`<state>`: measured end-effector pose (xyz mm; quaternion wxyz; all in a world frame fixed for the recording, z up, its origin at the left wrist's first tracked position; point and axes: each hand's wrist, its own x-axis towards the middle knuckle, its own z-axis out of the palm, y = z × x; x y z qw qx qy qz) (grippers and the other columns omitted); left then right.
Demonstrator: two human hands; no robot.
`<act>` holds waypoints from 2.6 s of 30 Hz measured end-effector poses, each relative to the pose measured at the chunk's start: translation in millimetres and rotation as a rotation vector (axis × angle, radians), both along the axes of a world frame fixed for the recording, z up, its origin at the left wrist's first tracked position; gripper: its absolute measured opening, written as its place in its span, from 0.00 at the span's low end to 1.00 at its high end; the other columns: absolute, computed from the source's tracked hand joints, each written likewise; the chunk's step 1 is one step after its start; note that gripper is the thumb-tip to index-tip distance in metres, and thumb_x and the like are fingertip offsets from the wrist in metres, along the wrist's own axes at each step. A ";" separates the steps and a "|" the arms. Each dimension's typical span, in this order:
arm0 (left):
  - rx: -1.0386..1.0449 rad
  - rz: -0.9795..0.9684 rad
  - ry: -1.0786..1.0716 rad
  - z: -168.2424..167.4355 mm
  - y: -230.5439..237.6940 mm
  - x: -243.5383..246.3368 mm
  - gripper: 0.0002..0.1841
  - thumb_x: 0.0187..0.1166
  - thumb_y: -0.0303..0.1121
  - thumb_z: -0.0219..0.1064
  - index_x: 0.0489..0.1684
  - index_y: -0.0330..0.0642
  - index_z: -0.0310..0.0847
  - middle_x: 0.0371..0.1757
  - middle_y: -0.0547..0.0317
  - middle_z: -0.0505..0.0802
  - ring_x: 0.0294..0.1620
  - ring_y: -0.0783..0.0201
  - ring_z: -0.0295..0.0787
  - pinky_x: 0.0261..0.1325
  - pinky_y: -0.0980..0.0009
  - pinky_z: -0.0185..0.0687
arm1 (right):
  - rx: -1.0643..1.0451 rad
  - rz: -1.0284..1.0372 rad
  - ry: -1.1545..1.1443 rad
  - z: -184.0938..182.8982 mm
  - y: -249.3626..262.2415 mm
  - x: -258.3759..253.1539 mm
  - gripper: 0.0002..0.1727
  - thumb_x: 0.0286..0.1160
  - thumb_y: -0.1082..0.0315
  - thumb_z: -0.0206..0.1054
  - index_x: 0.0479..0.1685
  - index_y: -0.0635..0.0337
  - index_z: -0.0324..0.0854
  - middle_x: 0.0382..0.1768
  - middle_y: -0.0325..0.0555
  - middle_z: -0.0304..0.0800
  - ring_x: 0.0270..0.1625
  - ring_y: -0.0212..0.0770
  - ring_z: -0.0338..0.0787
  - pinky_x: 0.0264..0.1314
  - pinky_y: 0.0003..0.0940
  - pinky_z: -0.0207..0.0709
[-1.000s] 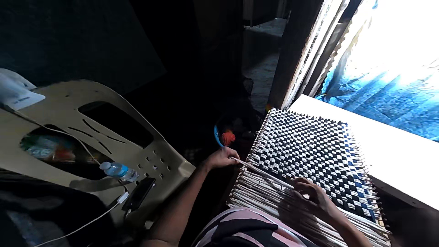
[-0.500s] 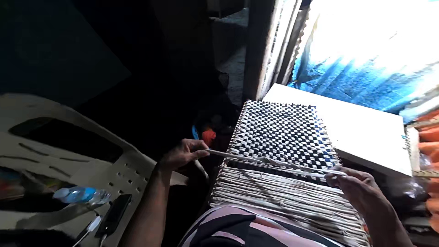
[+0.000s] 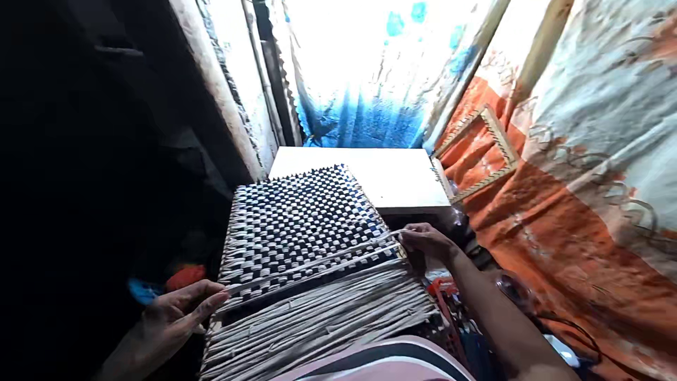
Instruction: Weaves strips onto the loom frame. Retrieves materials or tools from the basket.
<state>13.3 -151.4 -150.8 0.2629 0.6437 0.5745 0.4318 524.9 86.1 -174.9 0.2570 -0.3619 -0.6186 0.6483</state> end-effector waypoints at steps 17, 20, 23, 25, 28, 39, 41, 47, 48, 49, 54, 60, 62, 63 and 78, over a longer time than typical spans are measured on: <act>0.009 0.007 -0.047 -18.1 4.9 24.2 0.13 0.79 0.45 0.70 0.42 0.44 0.89 0.34 0.77 0.91 0.33 0.90 0.82 0.39 0.90 0.79 | -0.086 -0.101 -0.008 -49.9 0.9 16.3 0.11 0.88 0.63 0.59 0.45 0.58 0.84 0.31 0.33 0.88 0.34 0.29 0.87 0.46 0.30 0.85; -0.019 -0.021 -0.089 -15.2 -5.5 17.0 0.10 0.79 0.39 0.70 0.44 0.43 0.89 0.38 0.76 0.93 0.37 0.87 0.86 0.44 0.87 0.84 | -0.081 -0.112 0.028 -55.2 -8.6 22.0 0.07 0.81 0.66 0.67 0.44 0.59 0.86 0.32 0.35 0.92 0.35 0.30 0.90 0.46 0.31 0.87; -0.090 -0.064 -0.142 -8.0 -22.7 1.6 0.05 0.79 0.29 0.69 0.45 0.41 0.89 0.41 0.76 0.94 0.41 0.85 0.88 0.50 0.82 0.86 | -0.040 -0.122 0.052 -58.8 -16.7 27.0 0.07 0.72 0.69 0.72 0.44 0.61 0.87 0.33 0.37 0.93 0.36 0.32 0.91 0.47 0.33 0.87; -0.112 -0.091 -0.157 -7.4 -35.4 -8.3 0.05 0.78 0.27 0.69 0.45 0.41 0.90 0.43 0.76 0.94 0.43 0.84 0.88 0.52 0.81 0.86 | -0.025 -0.143 0.056 -57.4 -21.4 25.1 0.08 0.70 0.70 0.73 0.45 0.62 0.87 0.34 0.39 0.93 0.37 0.32 0.91 0.48 0.33 0.87; -0.103 -0.087 -0.129 -12.0 -49.6 -19.4 0.05 0.79 0.28 0.69 0.44 0.38 0.89 0.41 0.74 0.94 0.42 0.85 0.88 0.51 0.80 0.86 | -0.014 -0.203 -0.012 -48.9 -23.0 18.9 0.08 0.69 0.73 0.74 0.45 0.64 0.85 0.33 0.40 0.92 0.35 0.33 0.91 0.47 0.34 0.88; -0.136 0.308 0.239 -61.9 -59.4 -57.0 0.15 0.82 0.36 0.66 0.44 0.29 0.90 0.43 0.41 0.94 0.45 0.53 0.92 0.56 0.46 0.84 | 0.029 -0.349 -0.357 -28.8 -35.4 6.6 0.07 0.72 0.72 0.74 0.44 0.65 0.87 0.33 0.42 0.92 0.30 0.33 0.89 0.38 0.32 0.87; -0.156 0.313 0.226 -57.8 -57.9 -50.4 0.12 0.83 0.34 0.67 0.44 0.31 0.91 0.45 0.44 0.95 0.48 0.55 0.93 0.60 0.50 0.84 | 0.161 -0.329 -0.389 -28.8 -37.9 3.3 0.07 0.72 0.70 0.73 0.43 0.65 0.89 0.32 0.42 0.92 0.30 0.33 0.89 0.36 0.32 0.87; -0.233 0.345 0.081 -52.4 -44.4 -49.4 0.12 0.82 0.39 0.71 0.48 0.41 0.94 0.49 0.58 0.97 0.54 0.70 0.92 0.68 0.64 0.83 | 0.581 -0.257 -0.643 -21.1 -39.8 -3.5 0.12 0.75 0.65 0.69 0.46 0.66 0.90 0.37 0.56 0.93 0.38 0.49 0.91 0.47 0.57 0.83; -0.225 0.374 0.067 -52.1 -43.1 -50.6 0.12 0.82 0.39 0.71 0.48 0.40 0.94 0.49 0.58 0.97 0.53 0.71 0.92 0.68 0.65 0.83 | 0.627 -0.230 -0.676 -19.6 -40.0 -8.0 0.12 0.78 0.65 0.68 0.47 0.67 0.90 0.40 0.60 0.93 0.42 0.54 0.92 0.51 0.63 0.81; -0.198 0.405 0.059 -52.0 -43.0 -51.3 0.12 0.82 0.38 0.71 0.47 0.39 0.93 0.48 0.57 0.97 0.52 0.72 0.92 0.67 0.65 0.83 | 0.666 -0.198 -0.696 -17.7 -41.2 -13.7 0.13 0.79 0.66 0.66 0.49 0.68 0.89 0.43 0.62 0.93 0.45 0.57 0.92 0.54 0.65 0.80; 0.006 0.418 0.071 -52.1 -44.1 -43.1 0.12 0.82 0.35 0.68 0.46 0.34 0.92 0.47 0.53 0.96 0.48 0.73 0.92 0.61 0.70 0.87 | 0.627 -0.190 -0.688 -4.8 -48.5 -28.6 0.15 0.82 0.67 0.60 0.53 0.65 0.90 0.49 0.54 0.95 0.55 0.44 0.93 0.66 0.47 0.83; -0.028 0.333 -0.041 -54.5 -46.3 -51.3 0.13 0.81 0.29 0.68 0.46 0.22 0.85 0.41 0.56 0.94 0.39 0.84 0.85 0.50 0.81 0.83 | 0.378 -0.335 -0.576 -13.8 -40.6 -10.2 0.13 0.80 0.68 0.62 0.53 0.65 0.89 0.44 0.48 0.94 0.42 0.35 0.91 0.52 0.34 0.85; -0.055 0.340 -0.110 -57.5 -45.9 -50.8 0.12 0.81 0.30 0.68 0.46 0.25 0.85 0.38 0.66 0.92 0.35 0.88 0.83 0.46 0.83 0.82 | 0.329 -0.349 -0.527 -13.6 -42.6 -5.8 0.12 0.80 0.68 0.63 0.52 0.65 0.89 0.42 0.47 0.94 0.39 0.33 0.92 0.50 0.33 0.87; -0.065 0.345 -0.129 -58.9 -46.1 -50.5 0.12 0.81 0.30 0.68 0.46 0.26 0.85 0.38 0.68 0.92 0.34 0.88 0.83 0.46 0.83 0.82 | 0.312 -0.357 -0.505 -12.9 -44.1 -4.7 0.12 0.81 0.68 0.64 0.52 0.65 0.89 0.40 0.46 0.94 0.38 0.32 0.91 0.48 0.32 0.86; 0.061 0.314 -0.238 -35.5 -49.4 -36.8 0.05 0.83 0.28 0.65 0.42 0.46 0.87 0.34 0.84 0.91 0.28 0.86 0.82 0.36 0.82 0.81 | 0.713 -0.230 -0.964 -16.7 -61.4 -43.8 0.17 0.74 0.56 0.66 0.45 0.60 0.91 0.71 0.56 0.82 0.74 0.56 0.79 0.77 0.56 0.67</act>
